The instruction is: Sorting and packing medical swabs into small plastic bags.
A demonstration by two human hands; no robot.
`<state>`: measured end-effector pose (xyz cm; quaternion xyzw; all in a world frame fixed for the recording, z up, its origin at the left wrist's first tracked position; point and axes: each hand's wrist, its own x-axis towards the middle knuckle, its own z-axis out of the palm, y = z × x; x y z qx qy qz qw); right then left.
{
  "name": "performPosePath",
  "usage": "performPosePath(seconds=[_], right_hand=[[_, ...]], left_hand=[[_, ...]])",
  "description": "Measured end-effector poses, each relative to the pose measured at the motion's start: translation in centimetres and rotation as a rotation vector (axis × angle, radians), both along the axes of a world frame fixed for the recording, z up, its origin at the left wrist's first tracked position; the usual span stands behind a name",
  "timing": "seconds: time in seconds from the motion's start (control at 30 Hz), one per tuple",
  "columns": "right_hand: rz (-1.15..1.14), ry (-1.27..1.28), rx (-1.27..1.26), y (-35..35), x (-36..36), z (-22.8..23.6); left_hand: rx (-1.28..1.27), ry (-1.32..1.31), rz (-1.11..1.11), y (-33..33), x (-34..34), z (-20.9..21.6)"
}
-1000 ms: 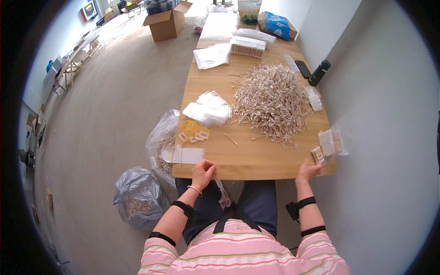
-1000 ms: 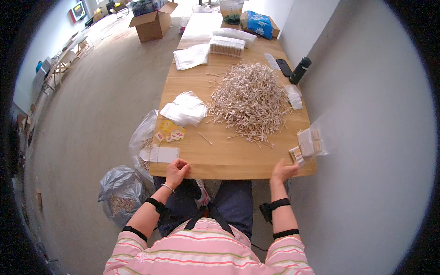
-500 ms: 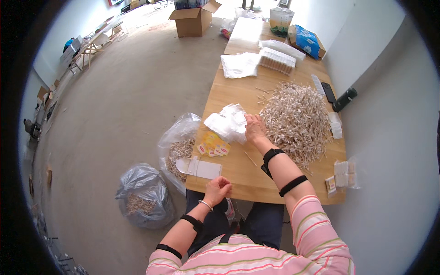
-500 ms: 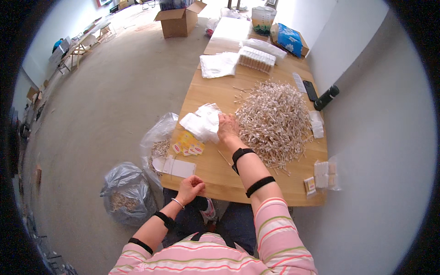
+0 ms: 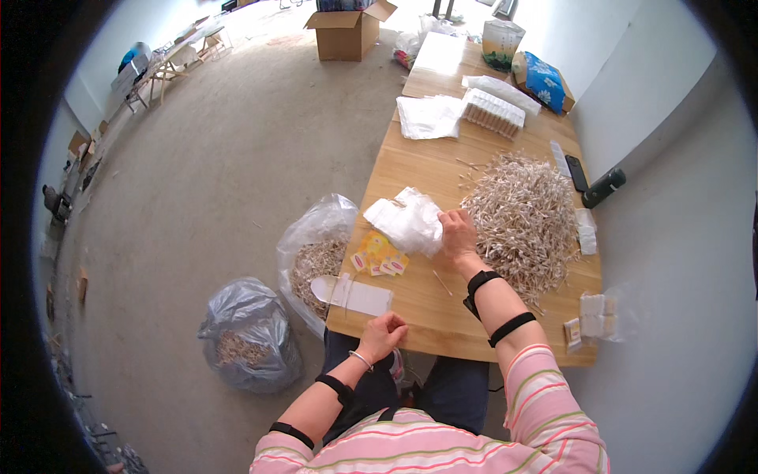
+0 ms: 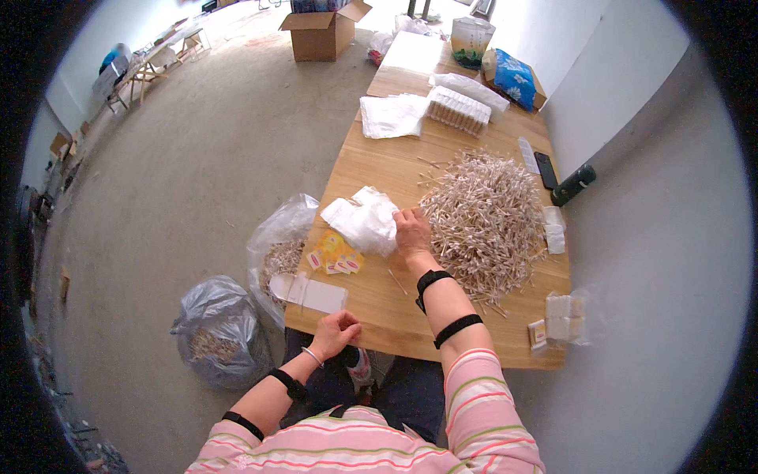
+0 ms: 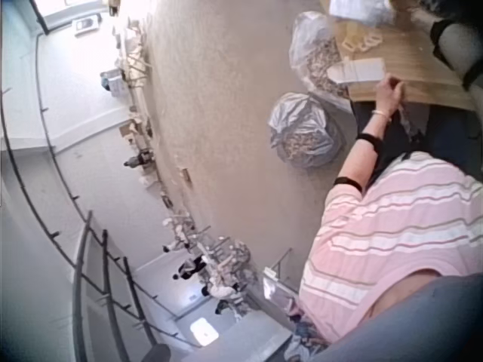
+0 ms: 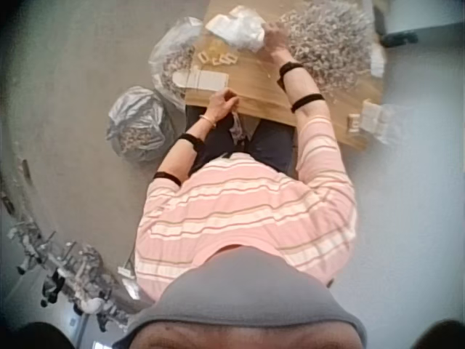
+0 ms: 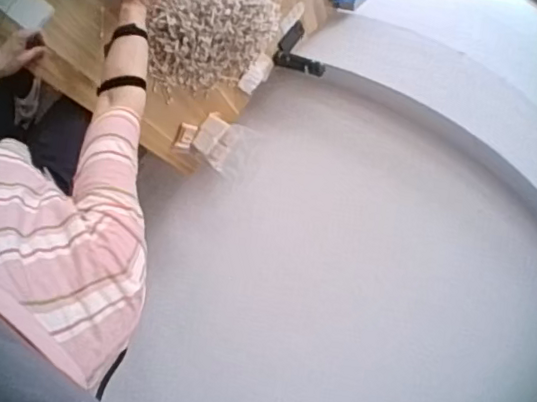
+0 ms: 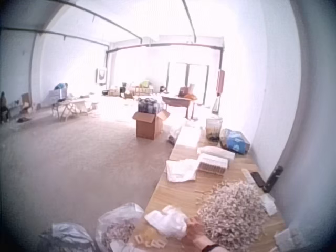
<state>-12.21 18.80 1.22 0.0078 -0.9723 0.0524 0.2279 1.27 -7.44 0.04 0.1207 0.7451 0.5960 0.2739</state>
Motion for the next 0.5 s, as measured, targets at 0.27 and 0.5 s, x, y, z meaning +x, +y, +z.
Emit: performPosePath(seconds=[0.27, 0.5], right_hand=[[-0.230, -0.058, -0.820, -3.9, 5.7, 5.4], [-0.032, -0.239, -1.538, -9.6, 12.4, 6.5]], left_hand=[[0.124, 0.025, 0.104, -0.8, 0.1, -1.4], [0.245, 0.292, 0.367, 1.6, -0.2, 6.1]])
